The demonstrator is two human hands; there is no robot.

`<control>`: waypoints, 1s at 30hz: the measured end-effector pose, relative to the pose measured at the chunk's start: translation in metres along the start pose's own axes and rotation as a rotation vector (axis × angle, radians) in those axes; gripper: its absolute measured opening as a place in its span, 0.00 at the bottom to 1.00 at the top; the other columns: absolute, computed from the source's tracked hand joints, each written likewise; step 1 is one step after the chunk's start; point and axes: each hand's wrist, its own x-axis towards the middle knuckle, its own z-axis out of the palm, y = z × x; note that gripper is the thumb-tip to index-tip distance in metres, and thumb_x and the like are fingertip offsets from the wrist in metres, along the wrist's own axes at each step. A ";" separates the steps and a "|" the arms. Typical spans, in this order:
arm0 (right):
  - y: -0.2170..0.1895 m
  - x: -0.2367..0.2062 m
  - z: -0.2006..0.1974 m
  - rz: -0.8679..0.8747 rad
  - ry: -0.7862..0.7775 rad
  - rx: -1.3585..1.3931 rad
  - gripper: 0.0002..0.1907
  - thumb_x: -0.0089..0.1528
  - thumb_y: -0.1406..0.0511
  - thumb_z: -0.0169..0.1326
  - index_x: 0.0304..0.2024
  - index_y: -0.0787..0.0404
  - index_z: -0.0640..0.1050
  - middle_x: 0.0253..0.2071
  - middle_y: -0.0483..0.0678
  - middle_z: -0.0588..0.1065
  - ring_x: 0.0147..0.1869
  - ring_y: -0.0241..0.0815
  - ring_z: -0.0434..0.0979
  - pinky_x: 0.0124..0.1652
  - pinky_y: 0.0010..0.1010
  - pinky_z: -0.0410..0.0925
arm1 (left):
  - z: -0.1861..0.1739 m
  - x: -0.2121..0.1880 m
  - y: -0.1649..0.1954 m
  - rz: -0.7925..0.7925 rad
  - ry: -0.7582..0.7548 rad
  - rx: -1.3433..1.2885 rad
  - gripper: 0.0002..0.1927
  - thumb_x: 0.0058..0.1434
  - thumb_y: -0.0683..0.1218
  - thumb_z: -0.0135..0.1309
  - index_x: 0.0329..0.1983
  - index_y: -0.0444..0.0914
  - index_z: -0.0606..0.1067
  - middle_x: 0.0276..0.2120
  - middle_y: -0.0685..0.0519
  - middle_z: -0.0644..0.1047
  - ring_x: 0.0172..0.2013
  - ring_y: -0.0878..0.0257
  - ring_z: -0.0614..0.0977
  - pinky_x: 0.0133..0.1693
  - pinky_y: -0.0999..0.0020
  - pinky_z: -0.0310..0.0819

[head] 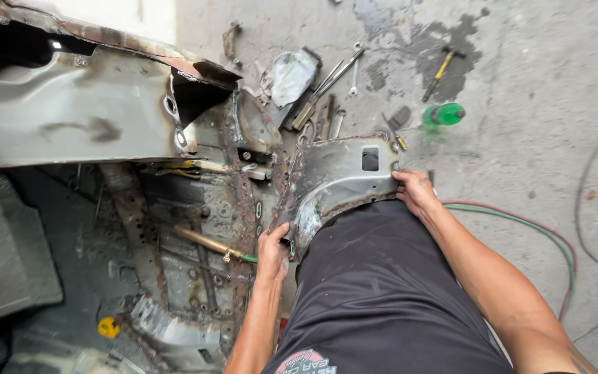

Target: The person works under the front of a car raised on a lift, fitting and aligning a metal front body panel against the radiator support by hand, pressing it into place and checking its fit. They then pull the panel free, hold it up, and carry it away from the vehicle.

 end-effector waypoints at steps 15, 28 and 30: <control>-0.172 -0.001 -0.072 0.026 -0.152 0.105 0.23 0.63 0.63 0.54 0.59 0.66 0.72 0.54 0.53 0.76 0.56 0.46 0.78 0.55 0.43 0.73 | 0.161 0.063 0.037 -0.062 -0.123 -0.056 0.17 0.61 0.38 0.54 0.52 0.24 0.75 0.45 0.43 0.82 0.44 0.54 0.84 0.51 0.59 0.78; -0.151 -0.020 -0.180 -0.215 0.016 0.377 0.11 0.71 0.68 0.52 0.54 0.66 0.70 0.58 0.57 0.73 0.63 0.54 0.76 0.60 0.54 0.70 | 0.280 0.120 0.033 -0.020 -0.473 0.296 0.17 0.63 0.40 0.55 0.52 0.26 0.78 0.41 0.50 0.81 0.40 0.63 0.80 0.46 0.68 0.74; -0.154 -0.027 -0.188 -0.281 0.035 0.402 0.09 0.73 0.69 0.52 0.51 0.67 0.68 0.59 0.58 0.72 0.63 0.57 0.77 0.60 0.59 0.71 | 0.292 0.121 0.032 -0.033 -0.472 0.295 0.16 0.63 0.40 0.55 0.52 0.26 0.78 0.42 0.51 0.81 0.40 0.64 0.79 0.46 0.68 0.74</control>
